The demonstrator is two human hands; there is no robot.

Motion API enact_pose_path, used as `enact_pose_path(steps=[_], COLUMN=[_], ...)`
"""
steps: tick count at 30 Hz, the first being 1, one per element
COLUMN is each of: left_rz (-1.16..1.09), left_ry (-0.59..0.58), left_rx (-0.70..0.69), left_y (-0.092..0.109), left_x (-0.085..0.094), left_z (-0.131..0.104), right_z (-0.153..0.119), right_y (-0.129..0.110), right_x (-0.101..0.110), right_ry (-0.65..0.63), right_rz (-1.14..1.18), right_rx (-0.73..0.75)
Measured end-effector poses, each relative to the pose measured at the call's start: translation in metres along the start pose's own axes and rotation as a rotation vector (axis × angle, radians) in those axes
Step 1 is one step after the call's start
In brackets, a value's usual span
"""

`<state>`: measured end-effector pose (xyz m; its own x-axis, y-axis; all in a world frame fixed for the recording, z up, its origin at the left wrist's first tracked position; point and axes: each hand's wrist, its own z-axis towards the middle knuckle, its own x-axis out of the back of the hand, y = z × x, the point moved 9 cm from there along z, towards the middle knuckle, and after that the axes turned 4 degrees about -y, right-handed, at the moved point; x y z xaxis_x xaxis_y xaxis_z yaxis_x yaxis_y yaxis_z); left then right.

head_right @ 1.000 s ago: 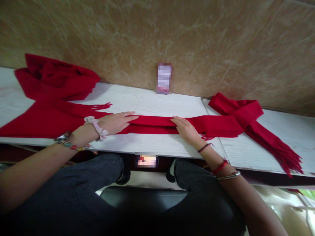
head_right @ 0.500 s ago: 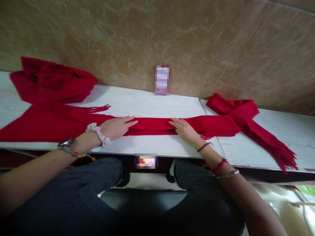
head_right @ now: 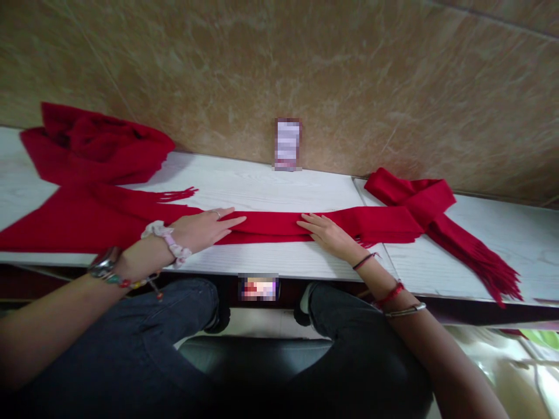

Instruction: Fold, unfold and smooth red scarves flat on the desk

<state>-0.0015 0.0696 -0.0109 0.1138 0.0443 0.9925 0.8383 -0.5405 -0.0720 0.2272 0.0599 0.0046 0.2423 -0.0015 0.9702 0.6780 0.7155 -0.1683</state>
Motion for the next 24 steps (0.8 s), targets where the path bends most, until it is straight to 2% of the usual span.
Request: enact_pose_path(steps=[6, 10, 16, 21, 24], left_rz=[0.001, 0.042, 0.085, 0.051, 0.062], left_ry=[-0.009, -0.015, 0.042, 0.061, 0.021], left_rx=[0.185, 0.194, 0.090, 0.122, 0.076], left_y=[-0.025, -0.033, -0.009, -0.003, 0.004], left_x=[-0.007, -0.002, 0.015, 0.034, 0.031], left_z=[0.012, 0.020, 0.023, 0.017, 0.012], right_z=[0.010, 0.020, 0.017, 0.009, 0.005], right_y=[-0.010, -0.009, 0.004, 0.003, -0.002], right_x=[-0.001, -0.010, -0.008, 0.009, 0.010], right_ry=[0.014, -0.005, 0.094, 0.231, 0.213], right_rz=[-0.064, -0.047, 0.011, 0.045, 0.039], right_rx=[-0.001, -0.023, -0.081, -0.088, -0.025])
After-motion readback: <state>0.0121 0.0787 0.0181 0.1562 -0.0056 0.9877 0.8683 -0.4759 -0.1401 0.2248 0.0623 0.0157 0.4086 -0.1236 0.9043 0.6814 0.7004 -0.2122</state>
